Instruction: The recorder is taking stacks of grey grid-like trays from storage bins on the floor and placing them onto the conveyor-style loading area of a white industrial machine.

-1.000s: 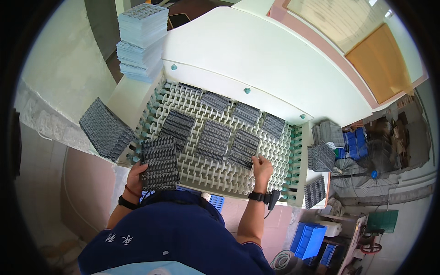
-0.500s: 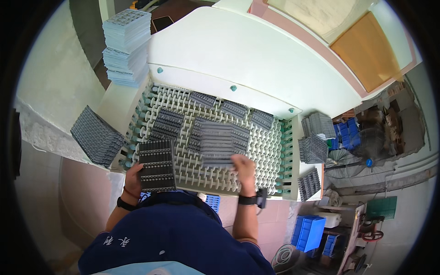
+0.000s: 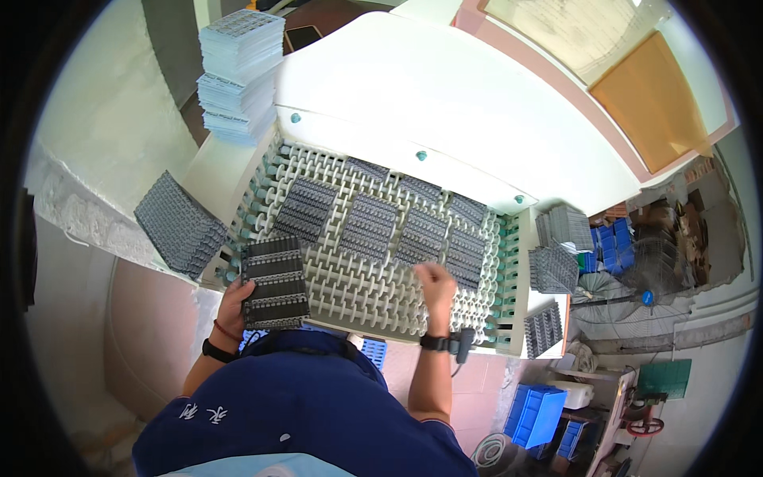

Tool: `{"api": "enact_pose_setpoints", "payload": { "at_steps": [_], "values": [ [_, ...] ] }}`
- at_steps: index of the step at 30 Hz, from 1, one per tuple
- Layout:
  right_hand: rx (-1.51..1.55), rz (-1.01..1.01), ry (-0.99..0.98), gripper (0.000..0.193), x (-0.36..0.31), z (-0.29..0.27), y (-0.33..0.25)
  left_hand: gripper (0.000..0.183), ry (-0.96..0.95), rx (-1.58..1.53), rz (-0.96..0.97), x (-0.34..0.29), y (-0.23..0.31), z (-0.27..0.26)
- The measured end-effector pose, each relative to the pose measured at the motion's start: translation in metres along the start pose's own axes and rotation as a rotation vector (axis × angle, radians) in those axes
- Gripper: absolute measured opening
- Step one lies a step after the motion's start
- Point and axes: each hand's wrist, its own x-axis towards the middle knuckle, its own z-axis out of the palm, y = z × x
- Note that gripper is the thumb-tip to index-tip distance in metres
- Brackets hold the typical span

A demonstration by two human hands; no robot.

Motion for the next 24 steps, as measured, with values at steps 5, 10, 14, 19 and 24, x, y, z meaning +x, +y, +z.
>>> {"api": "enact_pose_setpoints", "payload": {
  "at_steps": [5, 10, 14, 19, 24],
  "values": [
    [0.396, 0.076, -0.659, 0.025, -0.063, 0.085, -0.089, 0.038, 0.001, 0.039, -0.075, 0.005, -0.009, -0.002],
    [0.523, 0.183, -0.764, 0.021, -0.061, 0.087, -0.085, 0.043, 0.002, -0.064, -0.059, -0.008, -0.002, -0.007],
    [0.642, 0.367, -0.405, 0.019, -0.048, 0.078, -0.046, 0.049, -0.051, -0.158, -0.026, -0.021, 0.016, -0.008],
    [0.508, 0.273, -0.568, 0.019, -0.063, 0.109, -0.069, 0.053, -0.09, -0.126, 0.007, -0.024, 0.018, -0.021],
    [0.523, 0.277, -0.676, 0.024, -0.079, 0.142, -0.09, 0.047, -0.06, -0.104, -0.022, -0.021, 0.011, -0.024]
  ]
}}
